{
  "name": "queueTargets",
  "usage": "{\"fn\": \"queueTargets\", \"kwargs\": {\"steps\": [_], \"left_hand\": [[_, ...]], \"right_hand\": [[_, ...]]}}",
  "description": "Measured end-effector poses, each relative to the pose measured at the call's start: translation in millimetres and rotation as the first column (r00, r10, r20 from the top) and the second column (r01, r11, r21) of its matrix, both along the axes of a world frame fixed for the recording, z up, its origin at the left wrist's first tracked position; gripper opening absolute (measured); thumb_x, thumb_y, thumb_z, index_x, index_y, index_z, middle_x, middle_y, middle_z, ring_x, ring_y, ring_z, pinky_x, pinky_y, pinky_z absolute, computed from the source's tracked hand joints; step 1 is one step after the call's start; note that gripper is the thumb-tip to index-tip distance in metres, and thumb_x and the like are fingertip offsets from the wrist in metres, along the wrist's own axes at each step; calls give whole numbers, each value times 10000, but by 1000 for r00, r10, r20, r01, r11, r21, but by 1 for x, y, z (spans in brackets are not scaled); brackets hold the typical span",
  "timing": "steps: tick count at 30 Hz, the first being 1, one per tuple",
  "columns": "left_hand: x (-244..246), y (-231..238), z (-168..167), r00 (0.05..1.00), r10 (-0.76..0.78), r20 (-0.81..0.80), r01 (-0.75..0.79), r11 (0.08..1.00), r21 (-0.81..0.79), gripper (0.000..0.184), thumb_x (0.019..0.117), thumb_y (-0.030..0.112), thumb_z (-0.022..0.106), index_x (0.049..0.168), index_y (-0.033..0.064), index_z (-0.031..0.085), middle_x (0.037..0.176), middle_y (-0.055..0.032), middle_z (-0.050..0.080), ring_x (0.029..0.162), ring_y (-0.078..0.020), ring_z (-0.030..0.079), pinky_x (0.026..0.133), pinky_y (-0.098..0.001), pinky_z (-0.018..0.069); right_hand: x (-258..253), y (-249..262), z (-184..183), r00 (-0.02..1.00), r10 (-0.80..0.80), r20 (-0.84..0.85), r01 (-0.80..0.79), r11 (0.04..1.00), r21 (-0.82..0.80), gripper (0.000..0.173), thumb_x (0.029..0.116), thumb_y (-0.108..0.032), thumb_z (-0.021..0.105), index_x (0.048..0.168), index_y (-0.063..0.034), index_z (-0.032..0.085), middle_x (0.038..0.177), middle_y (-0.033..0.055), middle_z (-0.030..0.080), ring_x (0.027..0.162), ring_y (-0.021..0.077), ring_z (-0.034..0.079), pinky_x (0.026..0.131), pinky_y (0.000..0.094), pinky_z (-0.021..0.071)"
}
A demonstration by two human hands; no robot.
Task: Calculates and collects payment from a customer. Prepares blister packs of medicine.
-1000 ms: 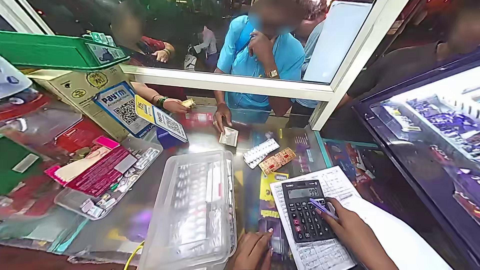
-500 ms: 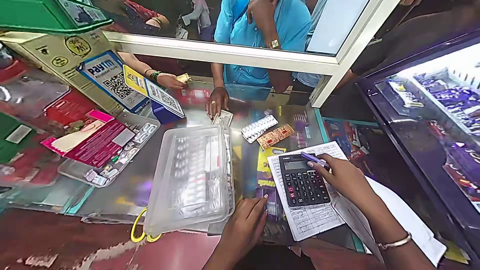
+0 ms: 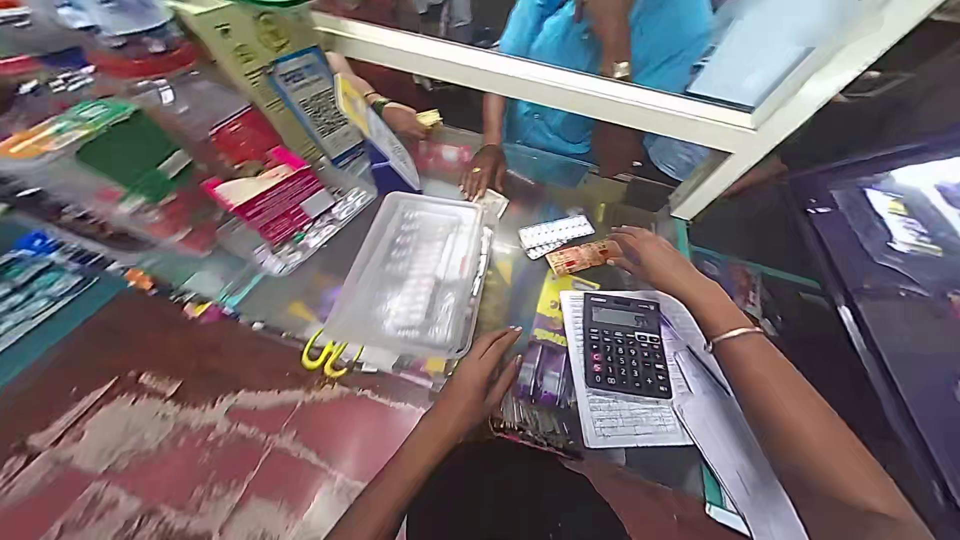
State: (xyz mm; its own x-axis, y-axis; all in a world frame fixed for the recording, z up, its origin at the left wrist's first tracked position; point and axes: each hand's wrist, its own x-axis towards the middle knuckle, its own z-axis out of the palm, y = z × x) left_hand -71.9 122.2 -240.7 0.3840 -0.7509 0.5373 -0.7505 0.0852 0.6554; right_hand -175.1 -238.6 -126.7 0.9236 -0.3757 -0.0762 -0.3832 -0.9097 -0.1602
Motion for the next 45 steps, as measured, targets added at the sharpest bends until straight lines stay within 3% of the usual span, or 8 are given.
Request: {"fn": "queueTargets", "kwargs": {"steps": [5,10,15,18,21,25,30,45], "left_hand": [[-11,12,8,997,46,-65,-46,999,-2,352,1015,194,599,1323,31,649,1272,-146,687,1193,-219,659,1045,-346,517],[-36,-1,24,992,95,-86,-97,995,-13,329,1017,187,586,1298,34,664,1257,-123,699,1197,-241,654,1053,-402,501],[-52,-15,51,889,169,-425,-223,972,-81,775,949,337,716,1533,-41,374,1530,-239,450,1354,-258,533,1095,-384,483],[-63,-10,64,697,14,-717,-98,992,-75,532,971,184,692,1432,-13,514,1226,-133,699,994,-160,721,873,-353,601],[-71,18,64,556,-89,-826,16,995,-97,253,1029,131,591,1195,-51,648,937,-76,738,764,-91,721,720,-287,621],[-67,89,56,614,-142,-777,-81,967,-241,147,1022,130,605,1061,43,716,875,16,750,710,-23,704,639,-210,605],[-33,176,48,470,-103,-877,-322,905,-279,134,980,271,675,1021,211,788,858,49,765,681,-26,709,607,-211,608],[205,317,22,302,120,-946,-410,912,-15,191,998,140,568,1052,48,726,859,-48,760,673,-107,718,588,-252,610]], "right_hand": [[34,-17,-9,936,296,-190,-310,949,-51,307,978,-139,628,1262,-44,697,1157,251,713,1111,470,666,975,674,469],[35,-25,5,937,333,104,-344,932,113,298,1004,-184,651,1174,53,715,1088,285,719,1045,449,692,968,631,489],[39,28,50,801,587,119,-575,698,427,268,945,-269,676,1039,-30,751,888,46,730,789,47,665,752,275,565],[41,70,55,671,739,64,-589,479,651,264,958,-340,688,1016,-98,776,901,-71,749,821,-60,662,759,150,543],[75,32,38,852,522,28,-435,678,593,421,880,-318,763,1214,-69,705,1106,42,741,980,107,701,863,316,589],[132,-39,-21,872,481,-93,-446,858,255,921,785,-265,891,1528,12,423,1580,318,358,1458,522,337,1159,693,279],[108,-28,-24,860,509,-42,-506,860,66,608,868,-182,816,1415,-36,593,1284,314,631,1170,527,613,999,706,450],[103,74,-11,951,-300,-72,301,856,420,579,943,-143,726,1444,43,502,1418,317,525,1293,433,516,1113,538,382]]}}
